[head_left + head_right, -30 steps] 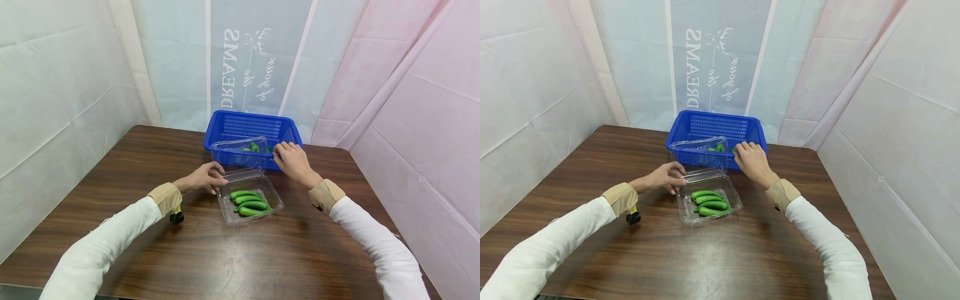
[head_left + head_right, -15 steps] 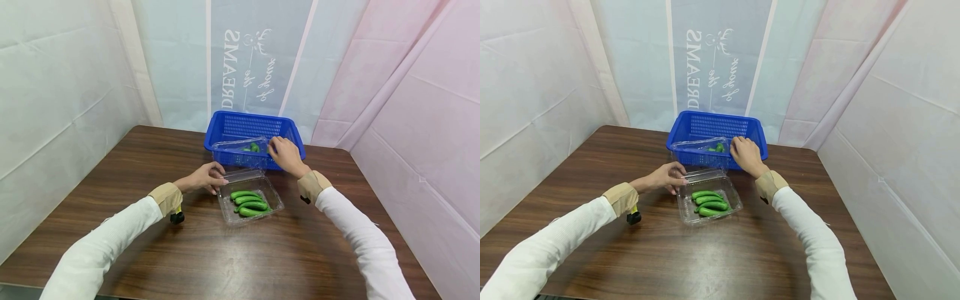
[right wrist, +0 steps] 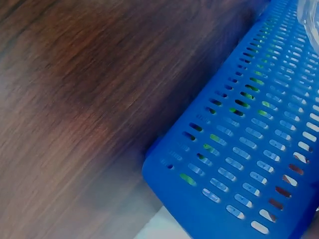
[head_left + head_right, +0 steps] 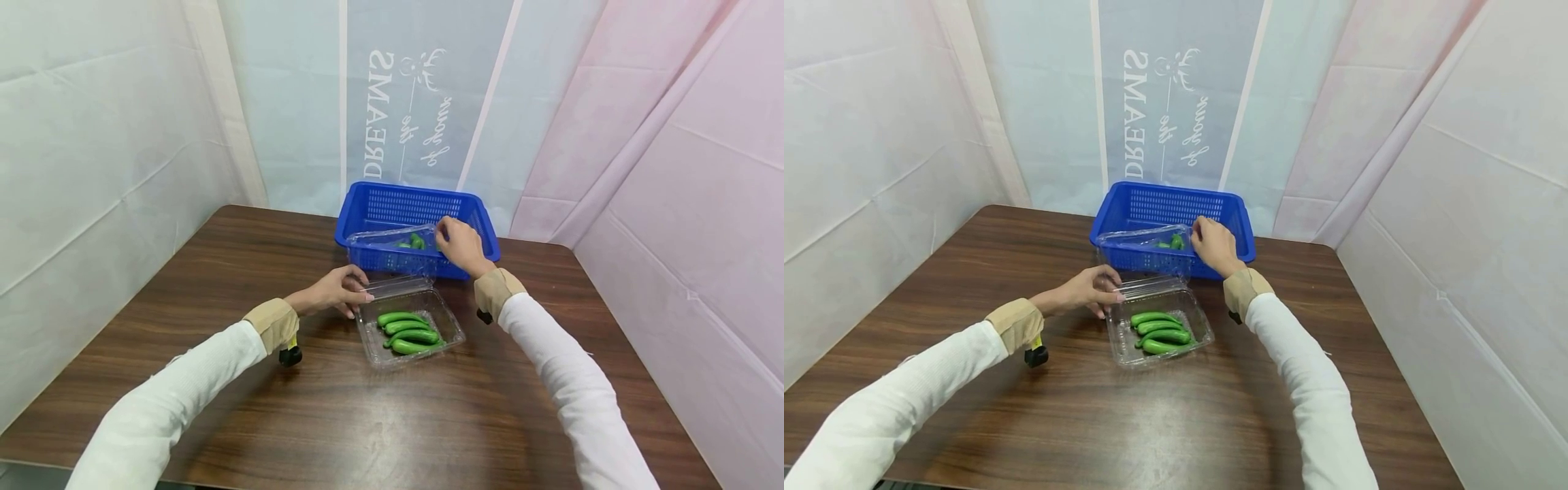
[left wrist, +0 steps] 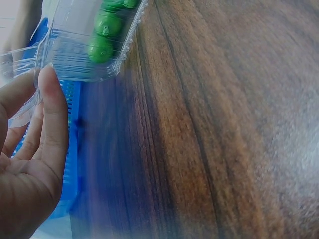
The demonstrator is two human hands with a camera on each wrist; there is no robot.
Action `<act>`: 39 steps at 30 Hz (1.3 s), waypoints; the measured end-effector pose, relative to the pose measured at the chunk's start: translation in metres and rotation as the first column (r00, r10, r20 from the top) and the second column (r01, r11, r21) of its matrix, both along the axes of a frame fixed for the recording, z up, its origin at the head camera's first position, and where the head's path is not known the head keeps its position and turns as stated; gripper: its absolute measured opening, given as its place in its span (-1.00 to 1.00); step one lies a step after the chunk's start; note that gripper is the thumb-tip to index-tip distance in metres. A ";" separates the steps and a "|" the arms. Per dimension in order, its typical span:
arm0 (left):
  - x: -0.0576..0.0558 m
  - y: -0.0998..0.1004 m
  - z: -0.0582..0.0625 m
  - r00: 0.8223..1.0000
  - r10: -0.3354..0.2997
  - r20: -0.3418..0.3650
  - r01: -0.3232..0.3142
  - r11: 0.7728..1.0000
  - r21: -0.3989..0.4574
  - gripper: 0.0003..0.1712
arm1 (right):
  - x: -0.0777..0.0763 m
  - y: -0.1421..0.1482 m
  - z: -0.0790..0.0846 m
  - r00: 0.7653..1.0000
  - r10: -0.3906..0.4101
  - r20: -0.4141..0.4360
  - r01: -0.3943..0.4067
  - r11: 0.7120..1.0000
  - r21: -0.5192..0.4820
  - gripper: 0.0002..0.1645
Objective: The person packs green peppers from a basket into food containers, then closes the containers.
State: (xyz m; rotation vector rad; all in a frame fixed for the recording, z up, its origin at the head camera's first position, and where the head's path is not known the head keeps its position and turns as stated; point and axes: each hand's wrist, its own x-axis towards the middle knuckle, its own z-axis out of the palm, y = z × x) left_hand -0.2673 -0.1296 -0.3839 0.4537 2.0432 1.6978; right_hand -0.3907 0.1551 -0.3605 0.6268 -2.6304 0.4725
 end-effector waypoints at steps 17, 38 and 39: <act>0.000 0.000 -0.001 1.000 -0.006 -0.006 0.006 1.000 -0.003 -0.45 | -0.018 0.002 0.008 0.886 -0.054 0.461 0.008 0.995 0.102 -0.67; -0.001 -0.001 0.001 1.000 -0.007 0.001 0.007 1.000 -0.004 -0.44 | -0.030 -0.001 0.012 0.797 -0.190 0.574 0.048 0.966 0.253 -0.56; -0.001 -0.001 0.000 1.000 -0.008 0.002 0.008 1.000 -0.004 -0.43 | -0.030 -0.001 0.012 0.794 -0.188 0.578 0.041 0.966 0.257 -0.56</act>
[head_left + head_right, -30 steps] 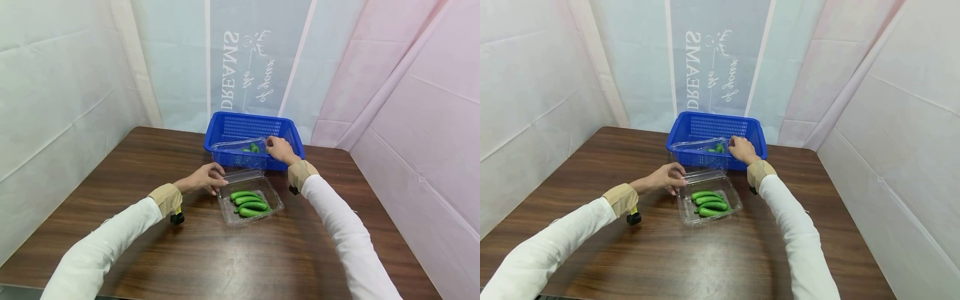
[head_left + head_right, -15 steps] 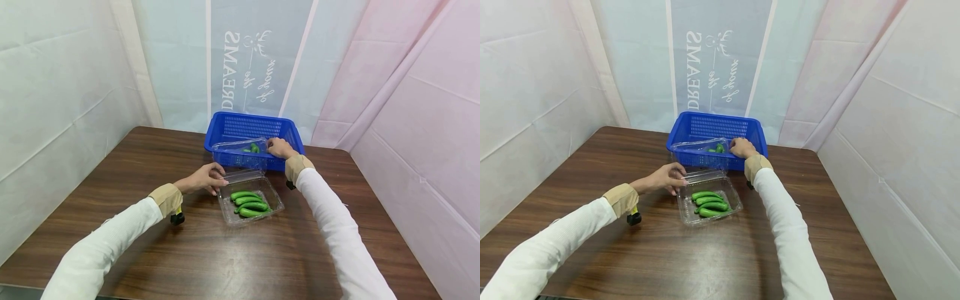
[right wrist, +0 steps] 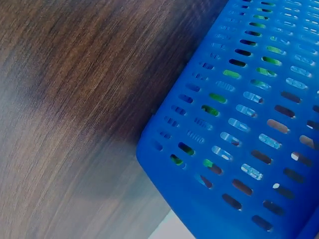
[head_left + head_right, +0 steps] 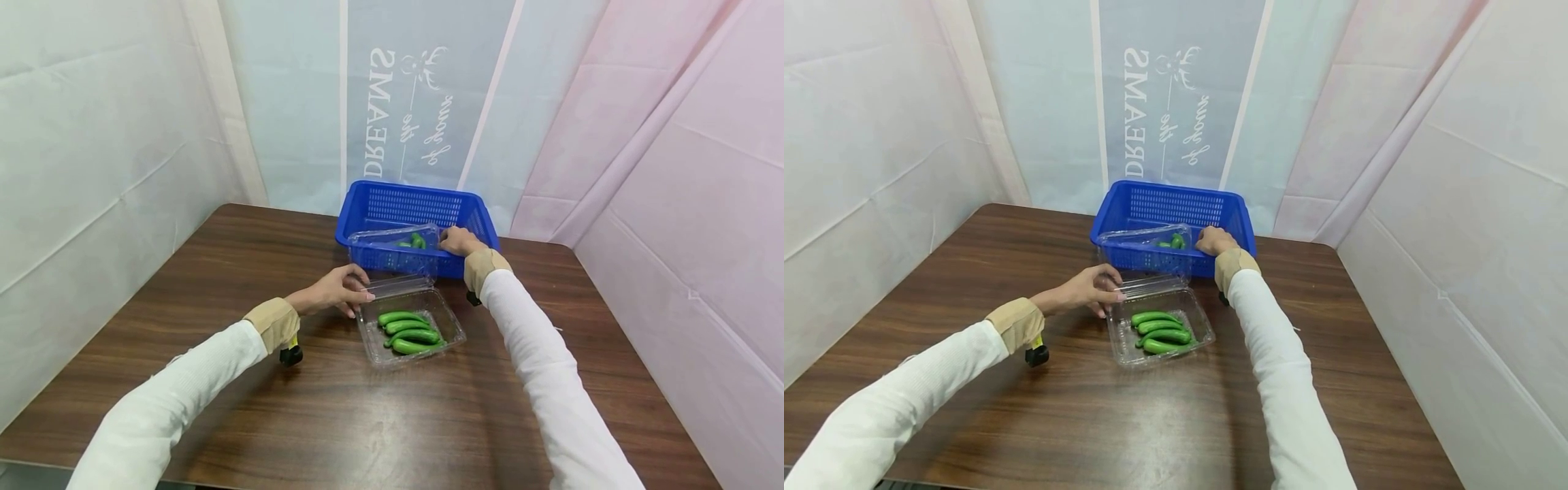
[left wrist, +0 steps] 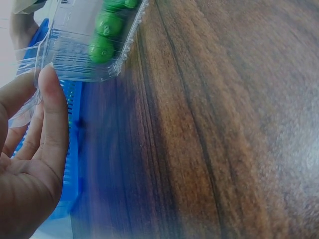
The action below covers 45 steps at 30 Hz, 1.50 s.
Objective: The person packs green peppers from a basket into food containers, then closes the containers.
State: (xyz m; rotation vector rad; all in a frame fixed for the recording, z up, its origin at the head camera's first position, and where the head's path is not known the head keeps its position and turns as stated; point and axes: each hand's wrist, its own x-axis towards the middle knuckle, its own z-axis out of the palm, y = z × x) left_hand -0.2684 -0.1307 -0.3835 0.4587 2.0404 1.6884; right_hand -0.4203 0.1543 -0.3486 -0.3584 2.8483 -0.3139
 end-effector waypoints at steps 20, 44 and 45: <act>0.000 0.000 -0.001 1.000 0.011 0.002 -0.011 1.000 -0.005 -0.46 | -0.005 -0.005 0.001 1.000 0.002 -0.024 -0.001 0.999 0.042 -0.52; 0.000 0.002 -0.002 1.000 0.012 0.007 -0.012 1.000 0.001 -0.46 | -0.045 0.003 -0.027 0.984 0.173 -0.030 -0.173 0.985 -0.005 -0.41; -0.001 0.002 -0.001 1.000 0.011 0.006 -0.012 1.000 0.001 -0.46 | -0.058 0.005 -0.037 0.981 0.194 -0.022 -0.194 0.981 -0.020 -0.37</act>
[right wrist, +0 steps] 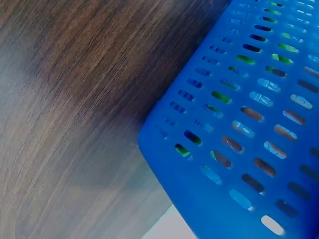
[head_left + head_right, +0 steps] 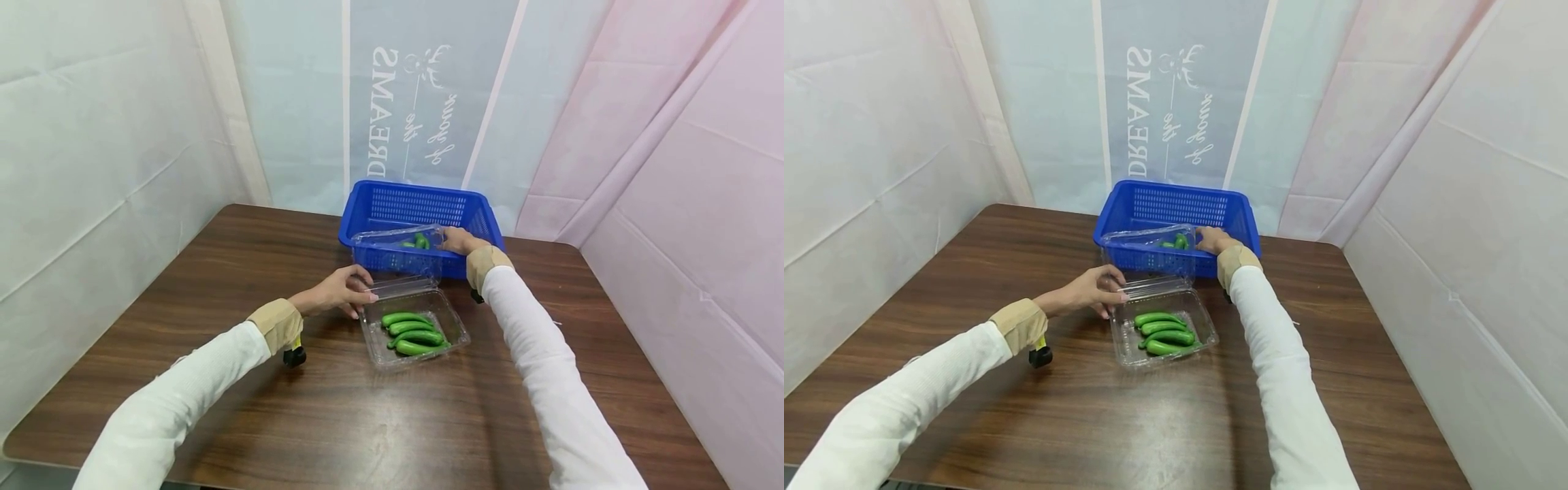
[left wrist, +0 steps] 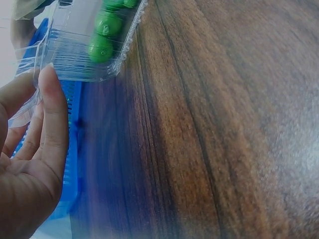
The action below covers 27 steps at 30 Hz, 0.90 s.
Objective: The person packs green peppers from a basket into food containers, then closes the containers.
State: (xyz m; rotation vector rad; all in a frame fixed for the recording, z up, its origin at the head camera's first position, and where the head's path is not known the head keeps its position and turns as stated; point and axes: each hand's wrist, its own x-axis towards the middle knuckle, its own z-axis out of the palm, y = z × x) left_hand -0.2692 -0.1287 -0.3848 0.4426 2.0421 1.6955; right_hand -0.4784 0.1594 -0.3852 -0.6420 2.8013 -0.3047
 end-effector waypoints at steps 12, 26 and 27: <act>0.000 0.000 -0.001 1.000 -0.014 0.002 0.014 1.000 0.002 -0.45 | -0.092 0.032 -0.069 0.995 0.007 0.103 -0.012 0.999 0.047 -0.42; -0.001 -0.001 -0.001 1.000 -0.009 -0.004 0.009 1.000 0.002 -0.47 | -0.020 0.008 -0.017 0.992 -0.057 0.114 0.044 0.993 0.107 -0.64; -0.001 -0.001 -0.001 1.000 -0.009 -0.005 0.009 1.000 0.001 -0.47 | 0.002 0.002 -0.001 0.994 -0.065 0.089 0.056 0.993 0.101 -0.66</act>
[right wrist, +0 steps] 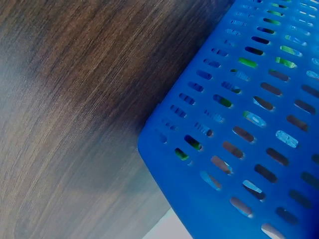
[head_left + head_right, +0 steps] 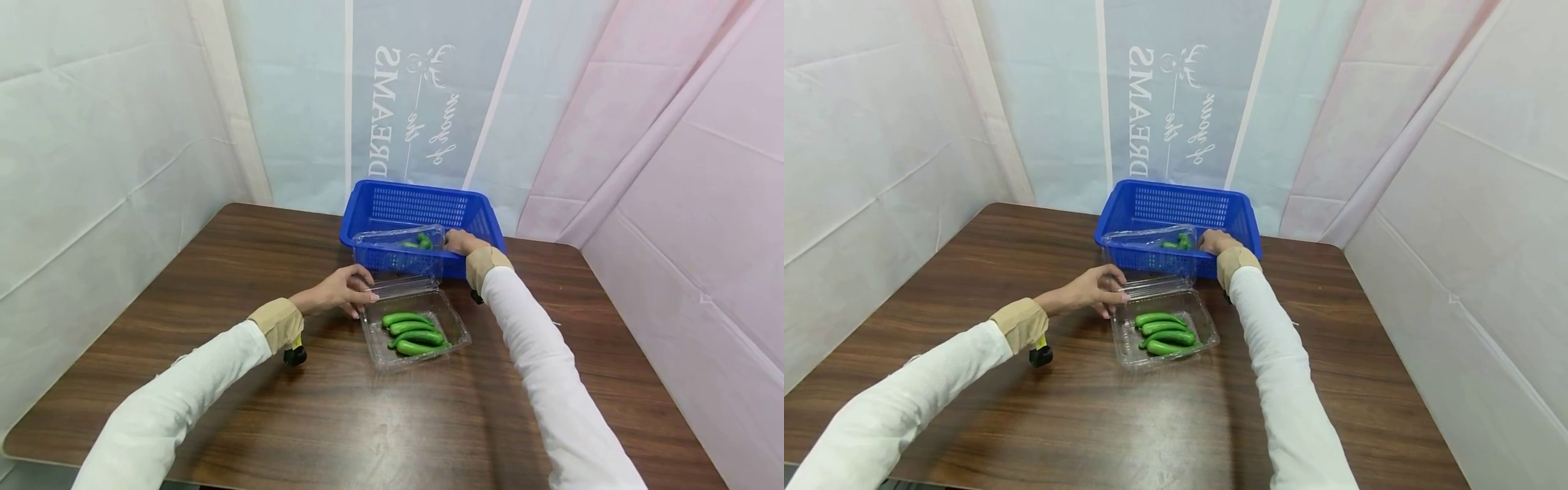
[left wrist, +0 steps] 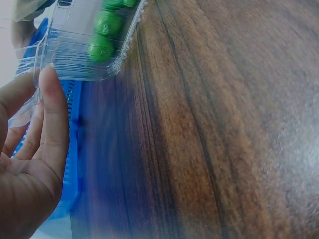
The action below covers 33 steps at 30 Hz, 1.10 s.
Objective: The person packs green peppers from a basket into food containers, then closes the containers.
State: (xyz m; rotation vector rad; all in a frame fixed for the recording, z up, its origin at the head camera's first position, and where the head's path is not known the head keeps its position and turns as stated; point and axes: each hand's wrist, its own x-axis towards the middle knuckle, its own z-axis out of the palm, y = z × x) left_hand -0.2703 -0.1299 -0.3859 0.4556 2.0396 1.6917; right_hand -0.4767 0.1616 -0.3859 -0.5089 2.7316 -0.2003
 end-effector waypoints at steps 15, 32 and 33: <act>0.002 -0.001 0.000 1.000 0.003 -0.001 -0.003 1.000 -0.007 -0.46 | 0.047 -0.013 0.036 0.979 -0.068 -0.193 0.067 0.998 -0.012 -0.78; -0.009 -0.001 -0.020 0.998 0.041 -0.056 -0.043 0.998 -0.036 -0.48 | 0.062 0.000 0.044 0.876 -0.044 -0.480 -0.021 0.991 -0.129 -0.74; -0.009 -0.001 -0.020 0.997 0.044 -0.056 -0.046 0.998 -0.036 -0.49 | 0.064 0.001 0.045 0.869 -0.036 -0.493 -0.033 0.991 -0.130 -0.74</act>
